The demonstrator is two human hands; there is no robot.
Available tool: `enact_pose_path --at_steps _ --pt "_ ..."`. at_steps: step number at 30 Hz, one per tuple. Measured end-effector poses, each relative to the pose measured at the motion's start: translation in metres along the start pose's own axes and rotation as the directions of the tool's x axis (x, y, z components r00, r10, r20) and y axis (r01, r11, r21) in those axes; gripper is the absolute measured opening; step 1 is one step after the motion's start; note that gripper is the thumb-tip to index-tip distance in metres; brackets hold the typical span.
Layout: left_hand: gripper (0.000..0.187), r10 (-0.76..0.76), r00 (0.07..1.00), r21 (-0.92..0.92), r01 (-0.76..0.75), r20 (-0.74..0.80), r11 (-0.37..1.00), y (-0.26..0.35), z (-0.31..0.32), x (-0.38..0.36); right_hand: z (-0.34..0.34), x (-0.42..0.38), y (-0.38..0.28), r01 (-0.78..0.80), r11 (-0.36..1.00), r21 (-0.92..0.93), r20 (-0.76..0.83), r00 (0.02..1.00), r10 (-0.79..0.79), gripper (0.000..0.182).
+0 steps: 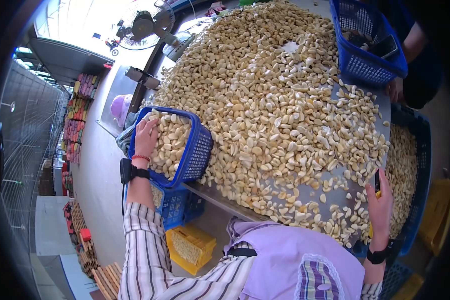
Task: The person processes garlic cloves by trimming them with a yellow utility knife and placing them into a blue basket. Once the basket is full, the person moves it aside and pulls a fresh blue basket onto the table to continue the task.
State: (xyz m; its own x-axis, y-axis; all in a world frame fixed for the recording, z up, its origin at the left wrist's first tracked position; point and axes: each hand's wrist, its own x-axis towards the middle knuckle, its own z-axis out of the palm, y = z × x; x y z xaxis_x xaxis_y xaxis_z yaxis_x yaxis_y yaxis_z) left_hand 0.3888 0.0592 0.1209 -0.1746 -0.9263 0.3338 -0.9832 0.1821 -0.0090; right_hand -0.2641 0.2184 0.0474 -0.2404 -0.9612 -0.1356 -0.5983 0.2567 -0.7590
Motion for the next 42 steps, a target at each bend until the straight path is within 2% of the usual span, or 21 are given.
enact_pose_path --at_steps 5,7,11,12,13,15,16,18,23,25,27,29,30,31,33,35,36,38,39,41,42 --pt "0.026 -0.066 0.998 0.025 0.066 -0.022 0.997 -0.052 0.006 0.001 0.002 -0.005 0.013 -0.016 0.999 0.032 -0.002 1.000 0.016 0.049" --pt "0.029 -0.252 0.967 -0.063 0.254 0.042 0.965 -0.058 0.001 0.004 0.002 -0.006 0.016 -0.016 0.999 0.044 -0.003 1.000 0.017 0.049" --pt "0.030 -0.214 0.975 -0.076 0.209 -0.056 0.975 -0.010 -0.038 0.007 0.004 -0.007 0.018 -0.129 0.986 0.106 0.026 0.992 0.127 0.050" --pt "0.029 -0.065 0.995 -0.123 0.055 -0.080 0.991 -0.006 -0.040 0.001 0.005 -0.007 0.019 -0.212 0.966 0.147 0.057 0.977 0.206 0.051" --pt "0.029 -0.065 0.994 -0.123 0.055 -0.082 0.991 0.007 -0.045 -0.004 0.007 -0.006 0.019 -0.210 0.966 0.148 0.055 0.977 0.204 0.051" --pt "0.029 0.000 0.943 -0.200 0.070 0.332 0.977 0.038 -0.051 -0.020 0.014 -0.006 0.016 -0.205 0.973 0.103 0.061 0.978 0.199 0.050" --pt "0.029 -0.006 0.944 -0.196 0.075 0.331 0.978 0.052 -0.049 -0.028 0.015 -0.006 0.004 -0.201 0.974 0.104 0.065 0.979 0.195 0.050" --pt "0.024 0.055 0.956 0.044 -0.070 0.288 0.997 0.072 -0.045 -0.040 0.017 -0.005 -0.030 -0.340 0.915 0.218 0.212 0.931 0.296 0.049" --pt "0.014 0.051 0.993 0.013 -0.053 0.102 0.999 0.080 -0.032 -0.043 0.041 -0.007 -0.038 -0.255 0.926 0.277 0.215 0.956 0.199 0.047" --pt "0.015 -0.100 0.995 -0.102 0.100 0.000 0.990 0.085 -0.027 -0.043 0.047 -0.009 -0.037 -0.120 0.969 0.215 0.244 0.968 0.066 0.048" --pt "0.014 -0.129 0.991 -0.180 0.121 -0.032 0.976 0.102 -0.030 -0.041 0.048 -0.012 -0.036 -0.100 0.971 0.219 0.267 0.963 0.039 0.051" --pt "0.015 -0.277 0.961 -0.590 0.226 0.005 0.775 0.136 -0.037 -0.042 0.047 -0.019 -0.072 -0.329 0.831 0.449 0.486 0.870 0.082 0.053" --pt "0.017 -0.353 0.929 -0.803 0.296 0.115 0.517 0.155 -0.034 -0.045 0.050 -0.018 -0.078 -0.333 0.807 0.488 0.542 0.840 0.020 0.053" --pt "0.017 -0.327 0.932 -0.816 0.310 0.159 0.488 0.183 -0.034 -0.052 0.052 -0.021 -0.080 -0.351 0.778 0.521 0.586 0.810 -0.027 0.054" --pt "0.018 -0.298 0.901 -0.873 0.398 0.315 0.282 0.239 -0.027 -0.057 0.053 -0.025 -0.097 -0.414 0.779 0.471 0.678 0.735 -0.019 0.056" --pt "0.022 -0.034 0.985 -0.924 0.172 0.170 0.341 0.284 -0.010 -0.062 0.057 -0.028 -0.106 -0.291 0.761 0.580 0.659 0.717 -0.228 0.060" --pt "0.024 0.003 0.987 -0.937 0.148 0.158 0.317 0.306 -0.002 -0.063 0.062 -0.029 -0.104 -0.299 0.761 0.576 0.652 0.730 -0.206 0.060" --pt "0.026 0.045 0.986 -0.948 0.141 0.160 0.284 0.340 0.005 -0.066 0.068 -0.031 -0.098 -0.088 0.773 0.629 0.575 0.721 -0.386 0.062" --pt "0.025 0.128 0.984 -0.953 0.078 0.120 0.292 0.352 0.006 -0.063 0.062 -0.030 -0.100 -0.088 0.776 0.625 0.572 0.728 -0.379 0.062" --pt "0.025 0.213 0.974 -0.957 0.014 0.079 0.291 0.367 0.008 -0.059 0.047 -0.029 -0.106 -0.319 0.741 0.591 0.691 0.674 -0.261 0.062" --pt "0.024 0.230 0.970 -0.957 0.007 0.076 0.289 0.370 0.009 -0.059 0.045 -0.029 -0.105 -0.335 0.721 0.607 0.681 0.687 -0.254 0.060"
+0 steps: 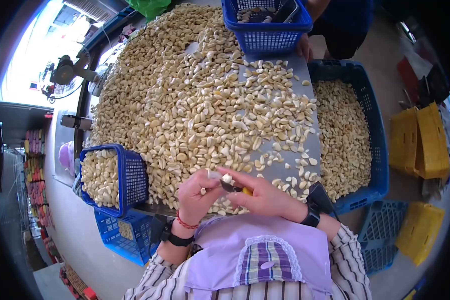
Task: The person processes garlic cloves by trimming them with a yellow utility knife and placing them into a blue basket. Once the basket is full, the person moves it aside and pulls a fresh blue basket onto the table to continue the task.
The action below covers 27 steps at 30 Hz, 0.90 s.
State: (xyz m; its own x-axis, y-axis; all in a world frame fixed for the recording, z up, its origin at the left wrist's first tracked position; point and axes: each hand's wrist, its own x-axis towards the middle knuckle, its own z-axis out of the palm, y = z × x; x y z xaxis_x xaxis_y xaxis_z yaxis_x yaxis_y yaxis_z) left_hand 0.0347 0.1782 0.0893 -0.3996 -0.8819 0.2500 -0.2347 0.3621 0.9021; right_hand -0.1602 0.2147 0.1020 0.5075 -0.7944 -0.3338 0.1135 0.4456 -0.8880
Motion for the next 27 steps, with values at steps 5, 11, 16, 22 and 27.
enact_pose_path --at_steps 5,11,16,22,27 --pt "0.020 -0.257 0.943 -0.668 0.332 0.212 0.666 -0.006 -0.005 0.000 -0.008 0.000 0.003 -0.076 0.996 0.047 -0.093 0.992 0.080 0.051" --pt "0.017 -0.564 0.824 -0.776 0.323 -0.051 0.542 -0.089 -0.046 0.031 -0.033 0.006 0.033 0.020 0.960 0.278 -0.357 0.930 0.084 0.044" --pt "0.024 -0.307 0.952 0.761 0.216 -0.024 0.611 -0.123 -0.045 0.055 -0.032 0.003 0.030 -0.021 0.974 0.224 -0.388 0.915 0.109 0.044" --pt "0.022 -0.601 0.798 -0.074 0.602 0.035 0.795 -0.107 -0.043 0.051 -0.027 0.002 0.029 0.006 0.996 0.083 -0.364 0.931 0.025 0.050" --pt "0.014 -0.651 0.721 -0.481 0.669 0.235 0.567 -0.060 -0.013 0.043 -0.023 0.011 0.043 0.202 0.969 -0.142 -0.336 0.911 -0.239 0.056"
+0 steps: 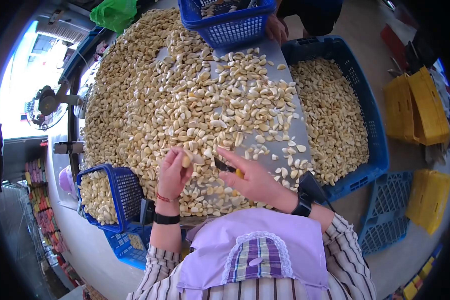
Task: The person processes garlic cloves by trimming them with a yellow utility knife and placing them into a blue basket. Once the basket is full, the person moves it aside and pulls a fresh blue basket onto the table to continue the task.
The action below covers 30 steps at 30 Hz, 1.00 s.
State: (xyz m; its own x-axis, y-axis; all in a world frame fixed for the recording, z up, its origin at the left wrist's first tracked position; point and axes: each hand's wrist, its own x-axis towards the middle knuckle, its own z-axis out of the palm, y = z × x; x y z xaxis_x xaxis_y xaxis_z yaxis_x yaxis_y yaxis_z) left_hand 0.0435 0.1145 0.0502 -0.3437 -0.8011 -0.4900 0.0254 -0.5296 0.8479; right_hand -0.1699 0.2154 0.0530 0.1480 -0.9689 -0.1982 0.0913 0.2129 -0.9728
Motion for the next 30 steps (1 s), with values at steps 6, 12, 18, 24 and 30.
enact_pose_path --at_steps 6,12,18,24,30 --pt "0.004 0.005 0.995 0.062 -0.011 0.095 0.998 -0.011 0.028 -0.021 0.001 0.001 0.003 -0.040 0.996 -0.085 0.076 0.996 0.047 0.059" --pt "0.011 0.109 0.973 -0.008 -0.110 0.201 0.994 -0.014 0.043 -0.037 -0.004 0.000 -0.018 -0.232 0.970 0.077 0.182 0.959 0.215 0.050" --pt "0.022 0.237 0.965 0.281 -0.197 -0.114 0.939 -0.019 -0.004 0.007 -0.020 0.001 -0.006 -0.262 0.897 0.356 0.035 0.963 0.268 0.041" --pt "0.039 0.411 0.902 0.939 -0.020 -0.132 0.344 -0.009 -0.083 0.089 -0.027 0.006 -0.002 -0.194 0.884 0.427 -0.165 0.944 0.286 0.041" --pt "0.014 0.285 0.947 -0.195 -0.311 -0.149 0.930 0.030 -0.069 0.067 -0.033 0.004 0.001 -0.199 0.857 0.475 -0.196 0.926 0.323 0.043"
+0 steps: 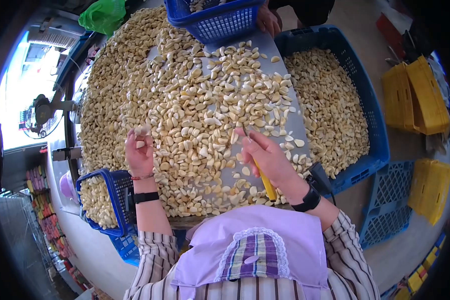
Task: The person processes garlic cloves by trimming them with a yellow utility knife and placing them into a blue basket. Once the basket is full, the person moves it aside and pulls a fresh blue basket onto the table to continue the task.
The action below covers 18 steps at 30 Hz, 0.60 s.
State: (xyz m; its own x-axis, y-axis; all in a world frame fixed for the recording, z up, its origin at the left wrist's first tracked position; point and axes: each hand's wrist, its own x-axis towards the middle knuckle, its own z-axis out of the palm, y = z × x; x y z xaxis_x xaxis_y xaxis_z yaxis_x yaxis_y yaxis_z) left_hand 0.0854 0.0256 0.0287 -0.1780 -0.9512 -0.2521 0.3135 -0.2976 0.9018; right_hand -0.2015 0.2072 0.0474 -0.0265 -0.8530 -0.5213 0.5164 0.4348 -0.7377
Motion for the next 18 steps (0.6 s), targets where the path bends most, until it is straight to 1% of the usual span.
enact_pose_path --at_steps 2,3,4,5,6,7,8,9,11,12,14,15,16,17,18 --pt "0.015 -0.025 0.968 -0.303 -0.053 -0.249 0.951 0.009 0.022 -0.010 -0.001 0.004 0.001 -0.005 1.000 0.012 -0.004 1.000 0.005 0.043" --pt "0.015 -0.026 0.968 -0.303 -0.052 -0.250 0.952 0.005 0.017 -0.007 -0.001 0.005 0.001 -0.007 1.000 0.020 -0.006 1.000 0.007 0.044" --pt "0.017 -0.017 0.981 0.146 0.046 -0.194 0.988 -0.002 0.009 -0.001 0.000 0.005 0.002 -0.008 1.000 0.020 -0.007 1.000 0.008 0.044" --pt "0.020 -0.034 0.990 0.568 0.108 -0.139 0.816 -0.009 0.003 0.004 0.001 0.006 0.003 -0.007 1.000 0.007 -0.005 1.000 0.007 0.044" --pt "0.020 -0.034 0.989 0.566 0.109 -0.141 0.817 -0.020 0.008 0.006 0.002 0.007 0.004 -0.006 1.000 -0.007 -0.002 1.000 0.006 0.044" --pt "0.022 0.050 0.998 0.889 -0.048 0.028 0.456 -0.035 0.020 0.005 0.002 0.007 0.005 -0.007 1.000 -0.010 -0.002 1.000 0.007 0.044" --pt "0.024 0.043 0.975 0.976 -0.215 0.216 -0.017 -0.045 0.029 0.003 0.001 0.008 0.007 -0.019 1.000 -0.018 -0.001 1.000 0.019 0.044" --pt "0.024 0.043 0.976 0.977 -0.214 0.215 -0.015 -0.049 0.033 0.001 0.001 0.008 0.008 -0.032 0.999 -0.026 -0.001 0.999 0.032 0.044" --pt "0.025 0.093 0.944 0.948 -0.308 0.315 -0.086 -0.052 0.042 -0.002 0.002 0.007 0.004 -0.032 0.999 -0.028 -0.003 1.000 0.031 0.043" --pt "0.025 0.089 0.945 0.947 -0.309 0.316 -0.084 -0.048 0.043 0.000 0.001 0.005 0.003 -0.037 0.999 -0.031 -0.002 0.999 0.037 0.042" --pt "0.017 -0.108 0.965 0.967 -0.224 0.237 0.121 -0.033 0.044 0.009 -0.001 0.006 0.008 -0.028 0.999 -0.043 -0.006 1.000 0.028 0.042" --pt "0.017 -0.105 0.964 0.966 -0.230 0.242 0.117 -0.028 0.047 0.008 -0.001 0.008 0.009 -0.014 0.999 -0.051 -0.013 1.000 0.013 0.041" --pt "0.014 -0.222 0.964 0.874 -0.023 0.149 0.485 -0.026 0.049 0.005 -0.001 0.007 0.009 -0.007 0.999 -0.046 -0.017 1.000 0.006 0.041" --pt "0.014 -0.369 0.923 0.629 0.225 0.106 0.744 -0.025 0.051 0.000 0.001 0.004 0.010 0.008 0.995 -0.102 -0.008 1.000 -0.009 0.043" --pt "0.014 -0.376 0.920 0.631 0.227 0.112 0.742 -0.025 0.054 -0.009 0.002 0.001 0.010 0.020 0.987 -0.159 0.002 1.000 -0.020 0.044"
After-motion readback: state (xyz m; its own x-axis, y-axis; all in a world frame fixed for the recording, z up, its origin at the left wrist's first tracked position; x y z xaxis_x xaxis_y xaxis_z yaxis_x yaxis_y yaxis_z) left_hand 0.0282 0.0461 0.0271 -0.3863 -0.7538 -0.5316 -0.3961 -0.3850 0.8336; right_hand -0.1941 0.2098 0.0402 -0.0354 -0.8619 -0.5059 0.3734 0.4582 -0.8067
